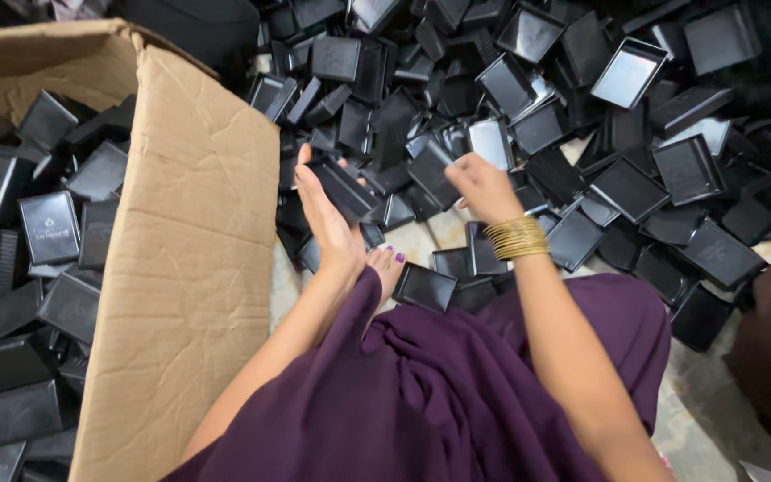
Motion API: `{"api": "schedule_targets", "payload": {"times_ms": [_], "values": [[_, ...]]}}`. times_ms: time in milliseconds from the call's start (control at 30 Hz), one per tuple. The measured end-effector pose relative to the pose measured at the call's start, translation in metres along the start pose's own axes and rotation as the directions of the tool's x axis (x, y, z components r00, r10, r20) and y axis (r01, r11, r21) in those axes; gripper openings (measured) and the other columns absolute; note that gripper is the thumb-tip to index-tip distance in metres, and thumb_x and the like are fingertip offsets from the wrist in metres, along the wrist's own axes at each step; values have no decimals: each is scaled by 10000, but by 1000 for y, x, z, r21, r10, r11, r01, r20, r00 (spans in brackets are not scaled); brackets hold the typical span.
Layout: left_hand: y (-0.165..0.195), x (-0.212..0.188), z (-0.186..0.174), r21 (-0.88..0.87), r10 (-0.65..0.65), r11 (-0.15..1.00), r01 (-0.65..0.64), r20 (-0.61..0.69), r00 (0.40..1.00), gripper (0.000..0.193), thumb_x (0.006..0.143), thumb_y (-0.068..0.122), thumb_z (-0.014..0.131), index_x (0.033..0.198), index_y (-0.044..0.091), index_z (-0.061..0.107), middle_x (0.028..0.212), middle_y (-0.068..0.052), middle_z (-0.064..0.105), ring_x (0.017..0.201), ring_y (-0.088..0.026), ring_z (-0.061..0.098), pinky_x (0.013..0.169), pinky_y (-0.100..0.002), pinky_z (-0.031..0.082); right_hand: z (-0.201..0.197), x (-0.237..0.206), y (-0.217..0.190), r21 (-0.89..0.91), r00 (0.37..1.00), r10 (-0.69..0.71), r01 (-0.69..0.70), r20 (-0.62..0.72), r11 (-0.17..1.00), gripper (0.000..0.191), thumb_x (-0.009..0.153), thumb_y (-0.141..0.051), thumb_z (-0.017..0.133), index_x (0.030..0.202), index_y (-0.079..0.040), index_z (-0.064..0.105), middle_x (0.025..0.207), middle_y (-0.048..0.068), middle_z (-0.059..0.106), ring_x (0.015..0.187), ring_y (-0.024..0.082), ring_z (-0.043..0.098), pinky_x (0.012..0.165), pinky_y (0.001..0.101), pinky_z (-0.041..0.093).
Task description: The person sits on the floor among a large pile of black plastic boxes and repeatedly picks up a base and lid, snaps the lid closed onto the base by hand, and places the closed box into a cardboard box beside them. Another person's hands occasionally sort boxes at the edge of the frame.
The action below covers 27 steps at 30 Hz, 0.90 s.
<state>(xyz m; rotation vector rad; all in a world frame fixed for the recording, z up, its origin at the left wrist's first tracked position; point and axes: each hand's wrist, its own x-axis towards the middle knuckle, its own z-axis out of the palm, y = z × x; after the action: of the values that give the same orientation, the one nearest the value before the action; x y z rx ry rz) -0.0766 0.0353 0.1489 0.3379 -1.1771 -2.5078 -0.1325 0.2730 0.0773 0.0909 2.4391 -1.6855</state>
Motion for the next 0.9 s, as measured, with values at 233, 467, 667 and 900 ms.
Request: {"api": "schedule_targets", "payload": {"times_ms": [233, 467, 667, 900], "values": [[-2, -3, 1, -1, -67, 998, 67, 135, 989, 648, 1063, 533, 442, 1589, 159, 389, 1100, -84, 624, 816, -153, 638, 712, -318, 576, -1, -27, 3, -656, 932, -359, 239, -52, 716, 672, 769, -225, 875, 1313, -35, 530, 1212, 222, 546, 1055, 417, 590, 897, 478, 523], [1, -10, 4, 39, -84, 996, 76, 274, 958, 622, 1079, 506, 454, 1588, 152, 407, 1205, -64, 626, 933, -123, 622, 800, -283, 556, 36, -39, -10, -842, 976, -216, 132, 18, 523, 790, 579, -316, 965, 1184, -82, 514, 1166, 137, 545, 1105, 333, 578, 887, 478, 515], [-7, -4, -1, -8, -131, 990, 140, 307, 943, 605, 1080, 502, 440, 1556, 128, 450, 1247, -69, 634, 971, -136, 632, 828, -286, 558, 35, -39, -25, -734, 966, -257, 155, -27, 661, 714, 645, -324, 958, 1169, -84, 537, 1097, 144, 613, 1063, 344, 617, 864, 470, 539], [-14, -8, -2, 90, -164, 986, 141, 356, 920, 611, 1099, 489, 430, 1576, 108, 436, 1289, -38, 609, 1081, -113, 597, 977, -274, 509, 24, -67, -76, 407, 942, -331, 278, 63, 870, 828, 827, -235, 856, 1516, -87, 422, 1247, 163, 644, 1061, 191, 668, 911, 339, 595]]}}
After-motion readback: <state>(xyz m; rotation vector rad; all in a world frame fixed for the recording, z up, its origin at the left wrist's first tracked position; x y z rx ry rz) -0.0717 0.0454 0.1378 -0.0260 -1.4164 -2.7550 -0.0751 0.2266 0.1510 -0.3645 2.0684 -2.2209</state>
